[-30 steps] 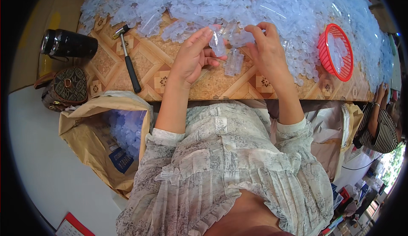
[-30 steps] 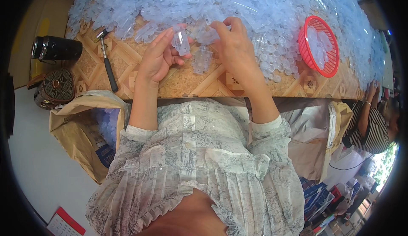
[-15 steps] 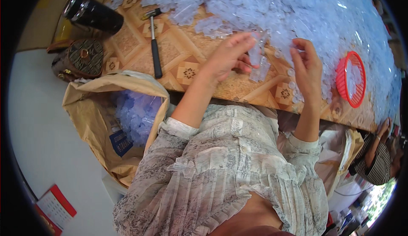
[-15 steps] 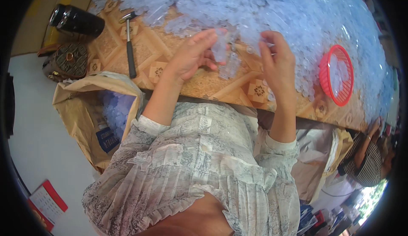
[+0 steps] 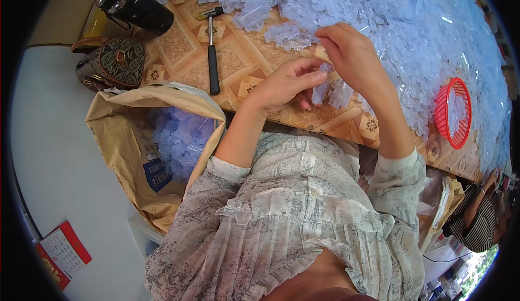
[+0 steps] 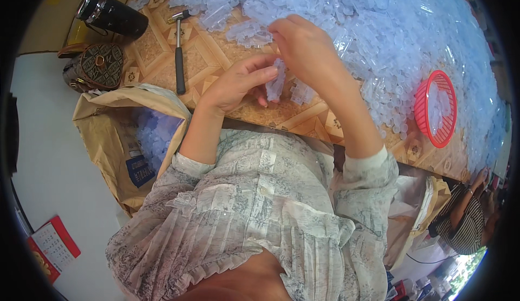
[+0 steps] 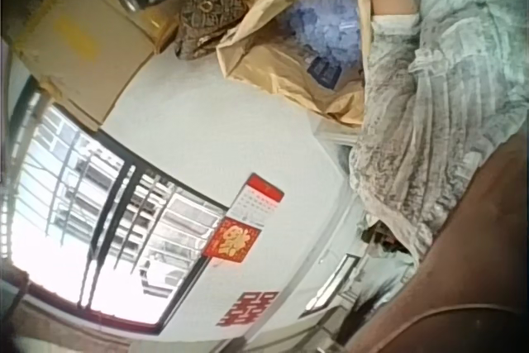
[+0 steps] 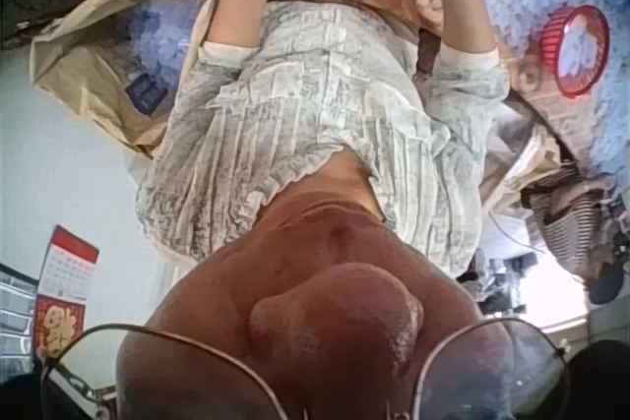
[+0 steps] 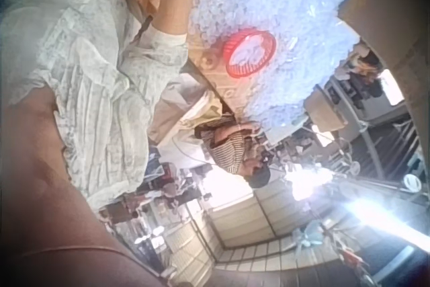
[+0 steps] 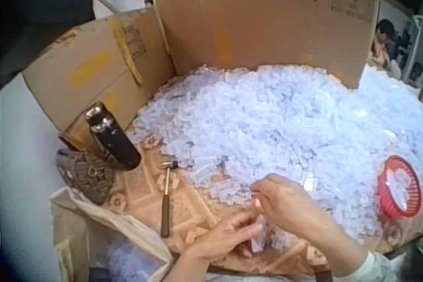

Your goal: The person assembles plastic components by fitting and connecting individual plastic pieces together by hand.

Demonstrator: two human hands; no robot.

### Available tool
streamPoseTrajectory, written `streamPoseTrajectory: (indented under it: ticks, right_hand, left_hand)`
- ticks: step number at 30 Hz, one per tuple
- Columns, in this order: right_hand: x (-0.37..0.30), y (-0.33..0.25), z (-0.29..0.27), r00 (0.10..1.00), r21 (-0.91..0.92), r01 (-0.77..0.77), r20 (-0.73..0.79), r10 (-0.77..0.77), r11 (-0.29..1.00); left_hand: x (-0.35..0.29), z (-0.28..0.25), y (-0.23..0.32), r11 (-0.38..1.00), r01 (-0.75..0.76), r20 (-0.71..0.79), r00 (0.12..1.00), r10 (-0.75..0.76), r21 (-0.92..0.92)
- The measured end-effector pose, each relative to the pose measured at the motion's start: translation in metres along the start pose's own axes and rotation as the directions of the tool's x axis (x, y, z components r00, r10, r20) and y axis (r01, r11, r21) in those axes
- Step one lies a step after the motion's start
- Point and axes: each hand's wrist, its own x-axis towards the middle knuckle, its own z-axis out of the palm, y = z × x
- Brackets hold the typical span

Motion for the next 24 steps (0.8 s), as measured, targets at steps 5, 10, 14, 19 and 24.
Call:
streamPoseTrajectory:
  ticks: [5,10,14,19,24]
  right_hand:
    - [0.039,0.008,0.044,0.987,0.016,0.137,0.084,-0.138,0.990]
    - [0.052,0.008,0.065,0.963,-0.133,0.137,0.248,-0.101,0.982]
    - [0.060,0.002,0.059,0.930,-0.219,0.132,0.365,-0.045,0.967]
    - [0.055,0.010,0.047,0.976,-0.174,0.140,0.189,-0.107,0.975]
    - [0.034,0.009,0.027,0.971,-0.096,0.170,0.187,-0.150,0.981]
  left_hand:
    - [-0.012,-0.008,-0.006,0.999,-0.043,0.066,0.997,0.041,0.031]
    - [-0.016,-0.011,-0.005,0.998,-0.061,0.091,0.994,0.060,0.011]
    - [-0.015,-0.015,-0.004,0.995,-0.081,0.079,0.993,0.086,-0.067]
    - [-0.014,-0.012,-0.002,0.993,-0.095,0.088,0.991,0.101,-0.069]
    - [-0.013,-0.015,-0.007,0.997,-0.058,0.077,0.995,0.062,-0.057]
